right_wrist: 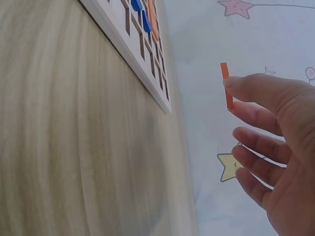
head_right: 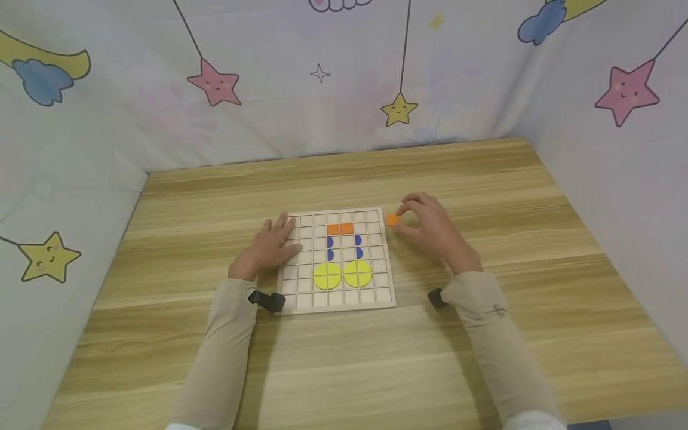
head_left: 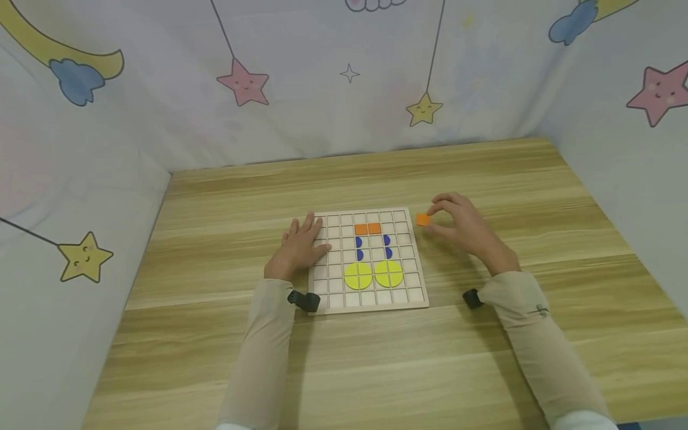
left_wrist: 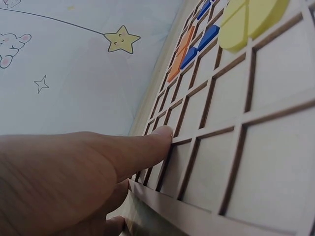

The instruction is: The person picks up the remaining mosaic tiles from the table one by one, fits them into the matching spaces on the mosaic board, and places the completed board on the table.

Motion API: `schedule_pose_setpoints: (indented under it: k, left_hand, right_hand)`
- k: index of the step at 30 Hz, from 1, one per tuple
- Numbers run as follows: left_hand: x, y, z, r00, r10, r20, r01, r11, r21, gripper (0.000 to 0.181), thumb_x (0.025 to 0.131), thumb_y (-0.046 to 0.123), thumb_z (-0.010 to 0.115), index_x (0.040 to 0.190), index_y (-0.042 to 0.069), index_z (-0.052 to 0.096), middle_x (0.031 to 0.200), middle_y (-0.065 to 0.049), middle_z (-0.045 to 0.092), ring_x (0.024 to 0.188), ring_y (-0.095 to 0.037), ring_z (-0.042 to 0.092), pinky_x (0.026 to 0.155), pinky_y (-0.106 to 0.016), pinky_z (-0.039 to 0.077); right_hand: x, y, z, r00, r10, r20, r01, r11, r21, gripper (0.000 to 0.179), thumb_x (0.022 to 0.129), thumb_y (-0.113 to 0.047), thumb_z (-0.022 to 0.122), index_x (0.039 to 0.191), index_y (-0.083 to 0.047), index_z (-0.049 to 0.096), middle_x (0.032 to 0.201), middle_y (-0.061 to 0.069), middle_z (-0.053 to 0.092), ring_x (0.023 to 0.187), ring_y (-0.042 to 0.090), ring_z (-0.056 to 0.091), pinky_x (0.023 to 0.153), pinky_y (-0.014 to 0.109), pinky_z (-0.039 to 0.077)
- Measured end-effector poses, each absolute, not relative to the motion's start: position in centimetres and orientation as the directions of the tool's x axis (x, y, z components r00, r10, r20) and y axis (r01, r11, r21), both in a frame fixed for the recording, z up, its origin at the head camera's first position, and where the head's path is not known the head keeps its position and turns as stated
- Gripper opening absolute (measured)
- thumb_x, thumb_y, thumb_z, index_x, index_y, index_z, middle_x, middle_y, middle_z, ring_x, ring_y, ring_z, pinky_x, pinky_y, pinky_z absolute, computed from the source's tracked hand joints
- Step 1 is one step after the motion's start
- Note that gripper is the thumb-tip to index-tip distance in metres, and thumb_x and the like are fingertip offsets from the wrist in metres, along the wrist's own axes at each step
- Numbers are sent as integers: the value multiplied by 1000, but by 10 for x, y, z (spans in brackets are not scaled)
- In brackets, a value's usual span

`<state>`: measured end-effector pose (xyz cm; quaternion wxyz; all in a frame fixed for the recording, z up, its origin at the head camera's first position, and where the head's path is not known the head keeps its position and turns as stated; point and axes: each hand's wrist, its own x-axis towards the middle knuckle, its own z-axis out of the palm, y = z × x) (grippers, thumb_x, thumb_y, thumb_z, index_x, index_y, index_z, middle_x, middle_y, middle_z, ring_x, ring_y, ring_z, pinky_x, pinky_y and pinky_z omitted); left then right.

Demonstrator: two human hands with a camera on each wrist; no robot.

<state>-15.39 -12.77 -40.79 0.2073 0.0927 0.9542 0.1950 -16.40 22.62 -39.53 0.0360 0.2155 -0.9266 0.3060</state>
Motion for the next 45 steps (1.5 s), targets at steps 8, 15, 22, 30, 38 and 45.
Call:
schedule_pose_setpoints:
  k: [8,15,22,30,38,45]
  left_hand:
    - [-154,-128,-408,-892,258,-371,98,912,398,70,100,40,44,155,11,10,162,-10,-6,146,-42,-9,116,-61,2]
    - [-154,-128,-408,-894,260,-365,100,910,402,71,99,40,44,155,11,11,162,-10,-7,146,-42,-9,116,-61,2]
    - [-155,-128,-408,-892,259,-370,99,912,399,71,99,40,45,155,11,10,162,-10,-7,146,-42,-9,116,-61,2]
    - [-155,-127,-408,-893,256,-371,94,911,402,71,99,40,45,155,12,11,162,-9,-7,146,-42,-9,116,-61,1]
    - [-155,-128,-408,-893,256,-369,93,909,407,71,99,40,45,155,12,11,162,-9,-7,146,-42,-9,116,-61,1]
    - [-156,-128,-408,-893,255,-371,90,909,407,71,99,40,45,155,12,11,162,-9,-7,146,-42,-9,116,-61,1]
  right_hand:
    - [-165,218,-393,-898,-387,208,-435,714,-549,18,86,-10,70,101,-1,66,128,20,53,124,39,43,105,55,33]
    - [-167,213,-395,-898,-395,192,-433,720,-543,17,85,-9,70,100,-1,66,128,19,53,124,37,43,106,54,34]
    - [-169,208,-395,-897,-403,181,-434,725,-536,17,87,-13,68,101,-3,67,129,17,53,125,36,44,106,53,35]
    - [-172,201,-396,-896,-409,175,-436,727,-531,19,86,-18,71,100,-6,67,128,15,53,124,35,45,106,51,36]
    - [-177,196,-399,-889,-434,150,-441,719,-537,20,86,-16,70,101,-3,67,129,17,52,125,35,44,107,51,34]
    - [-179,191,-401,-895,-434,97,-413,730,-544,23,87,-21,70,102,-4,66,132,16,50,128,36,41,109,53,32]
